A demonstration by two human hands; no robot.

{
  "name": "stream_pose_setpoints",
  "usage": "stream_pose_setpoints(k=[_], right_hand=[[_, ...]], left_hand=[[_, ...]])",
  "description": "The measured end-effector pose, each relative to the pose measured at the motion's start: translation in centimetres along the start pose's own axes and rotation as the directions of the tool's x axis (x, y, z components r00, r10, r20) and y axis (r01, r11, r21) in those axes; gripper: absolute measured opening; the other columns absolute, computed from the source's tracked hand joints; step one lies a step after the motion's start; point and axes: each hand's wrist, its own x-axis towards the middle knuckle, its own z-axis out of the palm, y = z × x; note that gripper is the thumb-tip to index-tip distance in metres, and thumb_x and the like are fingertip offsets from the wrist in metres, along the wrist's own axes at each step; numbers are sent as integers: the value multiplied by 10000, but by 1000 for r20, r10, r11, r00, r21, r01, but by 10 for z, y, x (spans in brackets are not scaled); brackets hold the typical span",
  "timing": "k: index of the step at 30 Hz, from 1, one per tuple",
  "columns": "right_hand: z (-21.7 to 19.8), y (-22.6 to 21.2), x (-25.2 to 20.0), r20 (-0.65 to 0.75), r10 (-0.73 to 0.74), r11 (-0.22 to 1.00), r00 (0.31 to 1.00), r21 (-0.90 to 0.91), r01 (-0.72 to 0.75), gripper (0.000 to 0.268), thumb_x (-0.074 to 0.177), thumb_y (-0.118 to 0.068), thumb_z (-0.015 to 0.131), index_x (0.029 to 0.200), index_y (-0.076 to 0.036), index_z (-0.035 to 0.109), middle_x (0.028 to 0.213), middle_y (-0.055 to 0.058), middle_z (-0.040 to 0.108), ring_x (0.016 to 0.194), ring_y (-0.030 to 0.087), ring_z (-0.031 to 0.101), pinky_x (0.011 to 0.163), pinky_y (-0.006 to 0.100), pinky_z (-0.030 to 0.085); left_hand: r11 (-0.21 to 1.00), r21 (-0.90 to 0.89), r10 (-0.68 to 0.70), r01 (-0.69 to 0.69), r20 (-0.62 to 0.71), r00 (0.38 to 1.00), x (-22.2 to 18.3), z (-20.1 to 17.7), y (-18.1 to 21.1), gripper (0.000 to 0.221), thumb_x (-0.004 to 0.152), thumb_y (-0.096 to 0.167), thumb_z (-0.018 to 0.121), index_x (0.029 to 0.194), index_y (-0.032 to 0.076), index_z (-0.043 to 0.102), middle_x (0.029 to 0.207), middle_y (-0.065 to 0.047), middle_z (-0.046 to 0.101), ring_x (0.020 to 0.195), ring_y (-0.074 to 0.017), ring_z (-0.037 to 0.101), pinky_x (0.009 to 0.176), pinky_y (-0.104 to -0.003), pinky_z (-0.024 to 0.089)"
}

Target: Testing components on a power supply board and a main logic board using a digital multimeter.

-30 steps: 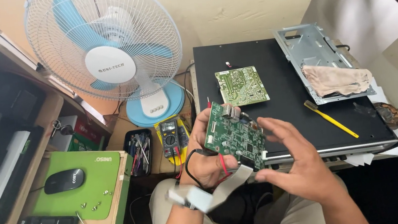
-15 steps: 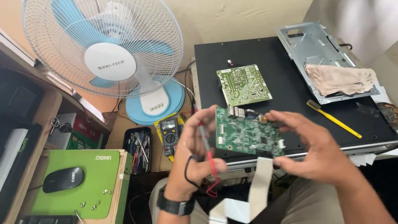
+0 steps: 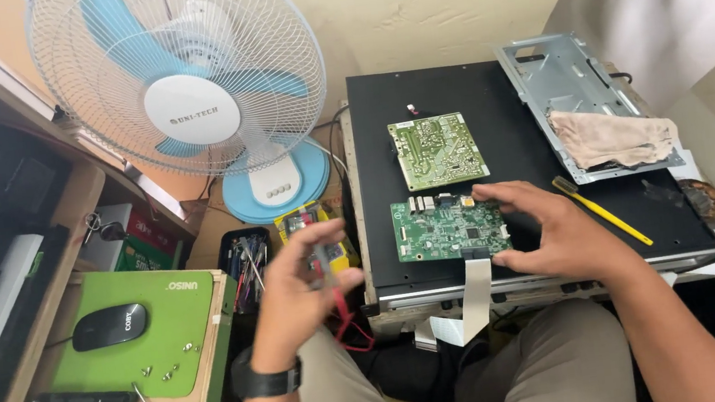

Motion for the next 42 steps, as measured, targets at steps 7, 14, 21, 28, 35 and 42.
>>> stream_pose_setpoints(k=[7, 14, 21, 28, 35, 42], right_hand=[[5, 7, 9, 43, 50, 999, 998, -15, -50, 992, 729, 43, 984, 1648, 13, 612, 1595, 279, 718, 1538, 491, 629, 1231, 661, 547], [-1, 26, 5, 19, 31, 999, 999, -24, -30, 1008, 706, 35, 1014, 1638, -36, 637, 1602, 215, 728, 1537, 444, 646, 1228, 630, 562], [-3, 24, 7, 64, 41, 988, 997, -151, -31, 875, 855, -95, 906, 1675, -205, 621, 1738, 64, 624, 1620, 248, 597, 1319, 460, 467], [-2, 28, 9, 44, 56, 989, 997, -142, -49, 839, 848, -122, 919, 1641, -202, 657, 1738, 58, 626, 1605, 240, 615, 1224, 450, 572], [-2, 29, 9, 26, 59, 993, 998, -106, -56, 796, 854, -125, 943, 1608, -185, 690, 1726, 77, 640, 1606, 249, 625, 1237, 452, 558], [-1, 29, 9, 10, 31, 995, 999, -91, -30, 783, 859, -134, 951, 1598, -172, 696, 1717, 92, 651, 1603, 249, 632, 1220, 436, 573]], left_hand=[[957, 216, 172, -196, 125, 977, 21, 45, 4, 873, 672, 223, 1131, 1448, 68, 761, 1505, -246, 780, 1363, -554, 713, 1127, -653, 554], [951, 256, 115, -175, 232, 966, 36, 59, 8, 866, 678, 185, 1099, 1467, 92, 753, 1498, -199, 787, 1061, -382, 740, 980, -533, 598], [933, 343, 16, -109, 263, 965, 35, 62, -10, 777, 817, 282, 1057, 1484, 153, 681, 1601, -91, 718, 1407, -298, 677, 1192, -507, 541], [945, 320, -7, -67, 225, 974, 35, 63, -13, 759, 788, 262, 1067, 1447, 183, 698, 1566, -59, 749, 1448, -274, 680, 1211, -486, 545], [957, 286, -5, -56, 210, 978, 36, 64, -15, 723, 788, 245, 1066, 1411, 192, 702, 1559, -55, 748, 1386, -233, 699, 1054, -382, 581], [966, 257, -19, -34, 203, 979, 36, 65, -18, 713, 788, 204, 1065, 1403, 175, 704, 1570, -66, 732, 1250, -196, 685, 991, -347, 568]])
